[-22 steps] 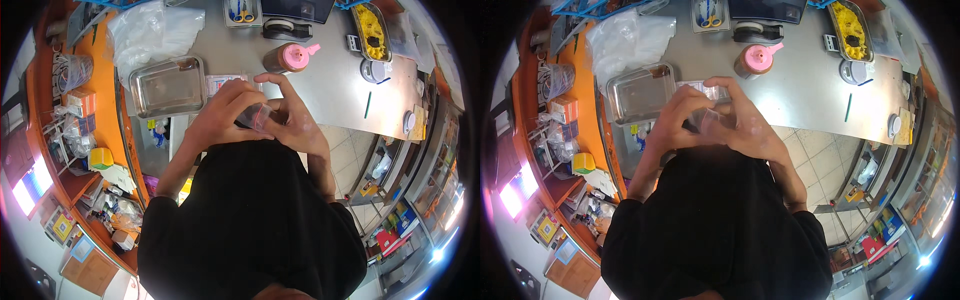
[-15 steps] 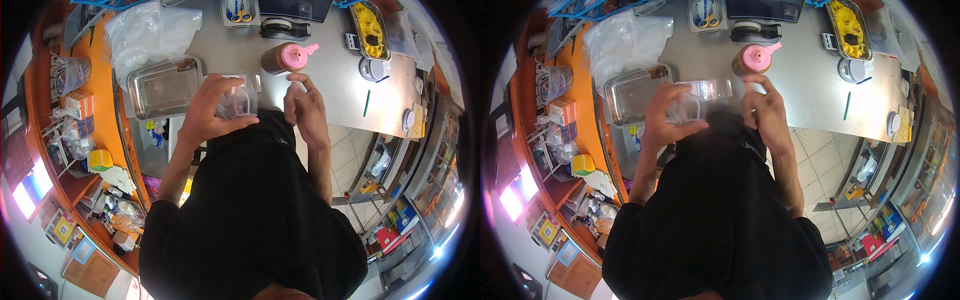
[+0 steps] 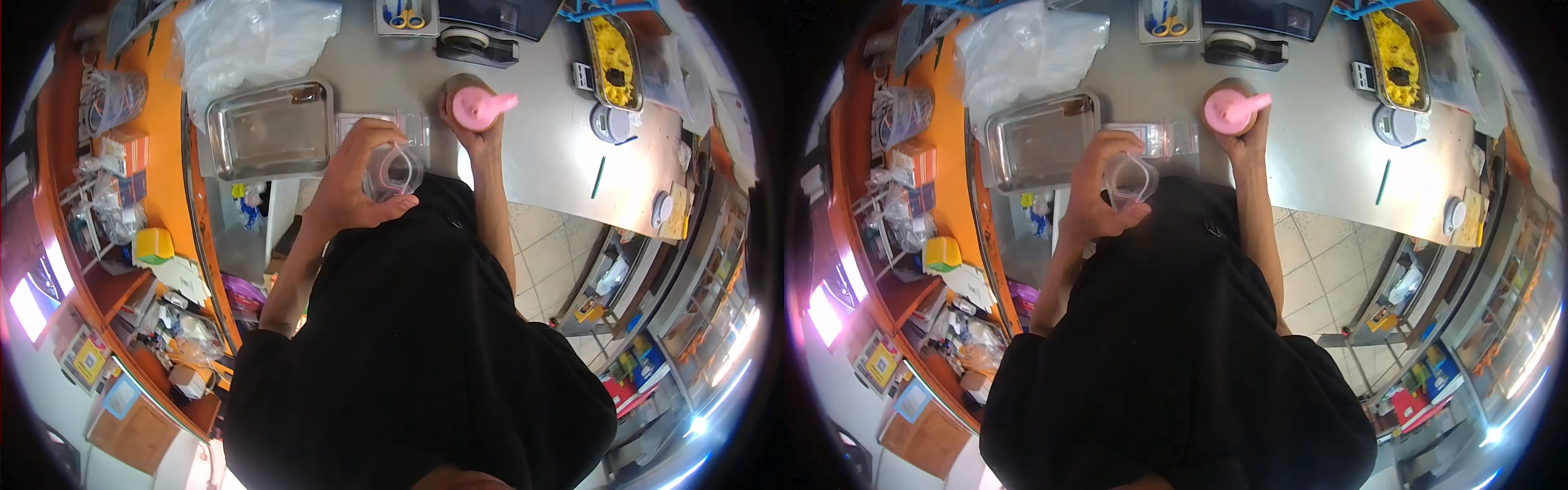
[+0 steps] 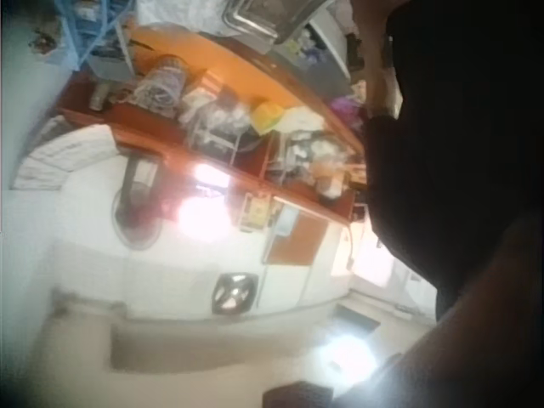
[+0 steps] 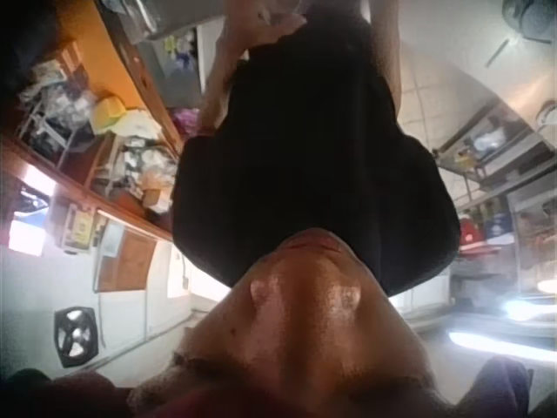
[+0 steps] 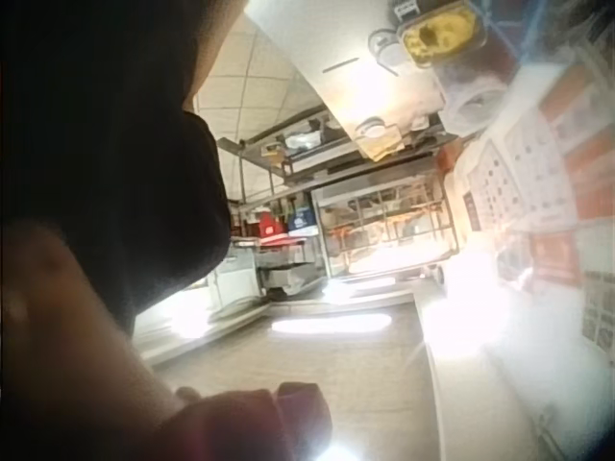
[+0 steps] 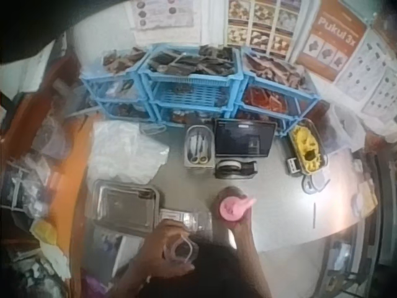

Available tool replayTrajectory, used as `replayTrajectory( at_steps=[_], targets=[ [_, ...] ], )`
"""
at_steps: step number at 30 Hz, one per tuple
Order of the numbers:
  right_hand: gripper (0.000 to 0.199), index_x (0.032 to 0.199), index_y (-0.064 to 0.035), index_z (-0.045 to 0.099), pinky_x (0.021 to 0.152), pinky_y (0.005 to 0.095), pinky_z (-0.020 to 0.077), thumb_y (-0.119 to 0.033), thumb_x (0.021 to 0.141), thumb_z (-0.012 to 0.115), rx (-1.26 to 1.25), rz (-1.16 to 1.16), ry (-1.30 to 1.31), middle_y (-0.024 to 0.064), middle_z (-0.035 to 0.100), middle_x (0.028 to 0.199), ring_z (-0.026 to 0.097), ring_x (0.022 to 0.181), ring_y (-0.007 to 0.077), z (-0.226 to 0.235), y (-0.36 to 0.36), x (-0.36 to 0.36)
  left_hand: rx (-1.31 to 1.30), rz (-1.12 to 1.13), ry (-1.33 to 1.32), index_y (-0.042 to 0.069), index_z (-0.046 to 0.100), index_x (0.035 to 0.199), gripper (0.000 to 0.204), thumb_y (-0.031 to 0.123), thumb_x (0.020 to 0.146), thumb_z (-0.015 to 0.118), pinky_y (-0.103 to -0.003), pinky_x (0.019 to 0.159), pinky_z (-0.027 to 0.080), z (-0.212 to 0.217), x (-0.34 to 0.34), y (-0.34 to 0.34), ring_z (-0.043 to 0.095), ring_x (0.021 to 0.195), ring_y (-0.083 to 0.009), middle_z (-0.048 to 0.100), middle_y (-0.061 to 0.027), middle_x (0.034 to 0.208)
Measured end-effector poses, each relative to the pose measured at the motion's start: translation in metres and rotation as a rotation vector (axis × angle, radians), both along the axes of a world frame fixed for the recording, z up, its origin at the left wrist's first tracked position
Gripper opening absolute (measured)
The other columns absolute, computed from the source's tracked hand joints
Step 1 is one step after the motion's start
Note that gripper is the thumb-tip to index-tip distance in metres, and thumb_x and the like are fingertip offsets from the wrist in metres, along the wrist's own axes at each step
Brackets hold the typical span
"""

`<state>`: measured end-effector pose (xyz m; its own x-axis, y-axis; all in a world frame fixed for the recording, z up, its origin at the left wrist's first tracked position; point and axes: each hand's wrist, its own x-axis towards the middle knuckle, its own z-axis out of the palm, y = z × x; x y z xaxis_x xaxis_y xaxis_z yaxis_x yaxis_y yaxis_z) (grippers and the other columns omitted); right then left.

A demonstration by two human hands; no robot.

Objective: The person opens small plastic zip bags, dispenses sauce into them from a squeeze bottle, seals each bag shut, and places the filled bags into a metal tray.

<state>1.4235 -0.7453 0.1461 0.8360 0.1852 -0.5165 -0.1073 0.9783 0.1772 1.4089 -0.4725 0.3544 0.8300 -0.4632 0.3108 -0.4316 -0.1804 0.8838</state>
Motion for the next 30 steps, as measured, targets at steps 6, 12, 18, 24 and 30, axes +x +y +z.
replayTrajectory(
  at_steps=[6,12,18,24,30],
  targets=[
    [0.094,0.139,0.0034,0.038,0.095,0.0468,0.0481,-0.056,0.073,0.067,-0.016,0.064,-0.171,0.0237,0.05,0.129,0.054,0.112,0.0361,0.096,0.022,-0.007,-0.009,-0.057,0.145,0.003,0.058,0.124,0.069,0.032,0.07,0.088,-0.039,0.091,0.048,-0.002,-0.008,-0.005,0.059,0.103,-0.0309,0.058,-0.0145,0.113],
    [0.102,0.141,0.0051,0.036,0.098,0.0451,0.0495,-0.073,0.079,0.06,-0.214,-0.045,-0.417,0.0232,0.052,0.129,0.057,0.113,0.0345,0.185,0.022,0.004,-0.004,-0.099,0.166,0.002,0.059,0.124,0.069,0.031,0.069,0.089,-0.036,0.086,0.049,0.003,-0.013,-0.019,0.059,0.095,-0.0267,0.059,-0.0122,0.106],
    [0.094,0.147,-0.0003,0.031,0.107,0.0479,0.0437,-0.055,0.08,0.07,-0.369,-0.1,-0.616,0.0261,0.045,0.137,0.051,0.121,0.0376,0.219,0.011,0.01,-0.118,-0.198,0.251,0.002,0.059,0.122,0.064,0.03,0.072,0.087,-0.035,0.075,0.047,0.013,-0.014,-0.04,0.055,0.081,-0.023,0.054,-0.0082,0.09],
    [0.092,0.148,-0.0028,0.033,0.095,0.0496,0.0547,-0.063,0.084,0.059,-1.034,-0.178,-0.421,0.0284,0.049,0.134,0.06,0.11,0.0406,0.233,0.012,0.006,-0.13,-0.249,0.314,0.002,0.06,0.122,0.063,0.019,0.068,0.087,-0.032,0.077,0.048,0.008,-0.017,-0.044,0.06,0.083,-0.0212,0.062,-0.0092,0.098],
    [0.087,0.148,-0.0103,0.035,0.088,0.0509,0.0594,-0.064,0.084,0.059,-0.778,-0.243,-0.534,0.0233,0.058,0.126,0.066,0.104,0.0392,0.23,0.006,0.006,-0.15,-0.283,0.313,0.001,0.06,0.122,0.062,0.022,0.071,0.087,-0.033,0.075,0.049,0.008,-0.017,-0.043,0.06,0.082,-0.0221,0.063,-0.0101,0.097]
  ],
)
